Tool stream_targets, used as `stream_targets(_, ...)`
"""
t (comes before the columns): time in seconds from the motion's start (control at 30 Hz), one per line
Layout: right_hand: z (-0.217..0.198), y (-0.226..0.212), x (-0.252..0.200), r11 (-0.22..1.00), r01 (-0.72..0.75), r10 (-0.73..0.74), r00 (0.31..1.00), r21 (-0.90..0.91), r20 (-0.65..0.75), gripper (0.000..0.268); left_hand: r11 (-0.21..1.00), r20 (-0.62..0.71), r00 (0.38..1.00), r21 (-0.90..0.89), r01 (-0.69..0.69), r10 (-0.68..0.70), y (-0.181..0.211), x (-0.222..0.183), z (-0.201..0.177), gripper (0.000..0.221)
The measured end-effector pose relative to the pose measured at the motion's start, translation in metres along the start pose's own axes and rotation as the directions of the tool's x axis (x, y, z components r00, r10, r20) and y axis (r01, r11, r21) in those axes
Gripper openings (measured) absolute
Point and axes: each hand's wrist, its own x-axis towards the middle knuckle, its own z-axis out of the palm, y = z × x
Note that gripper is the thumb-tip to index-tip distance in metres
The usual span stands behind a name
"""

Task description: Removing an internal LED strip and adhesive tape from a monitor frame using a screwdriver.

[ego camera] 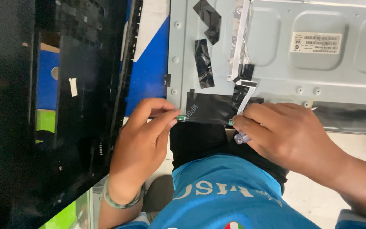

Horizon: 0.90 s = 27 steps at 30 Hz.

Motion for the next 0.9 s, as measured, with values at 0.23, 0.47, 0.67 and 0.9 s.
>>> stream_targets(0.23,-0.002,-0.01,0.003,0.982,0.075,-0.075,0.997,-0.173,0.006,0.01,0.998,-0.007,1.0,0.056,-0.005,0.006,0.0,0.002,-0.002,0.018)
stream_targets(0.47,0.011,-0.006,0.004,0.993,-0.041,0.055,0.99,-0.109,0.129,0.016,0.999,-0.074,0.997,0.002,0.033,-0.033,-0.001,0.007,0.003,0.008)
stream_targets(0.67,0.015,-0.008,0.009,0.985,-0.103,0.125,0.978,-0.137,0.166,0.016,0.992,-0.033,0.993,-0.046,0.114,-0.116,0.001,0.014,-0.001,0.006)
stream_targets(0.9,0.015,-0.011,0.011,0.983,-0.109,0.135,0.975,-0.146,0.178,0.013,0.998,-0.018,0.999,-0.035,0.051,-0.052,-0.002,0.013,-0.002,0.007)
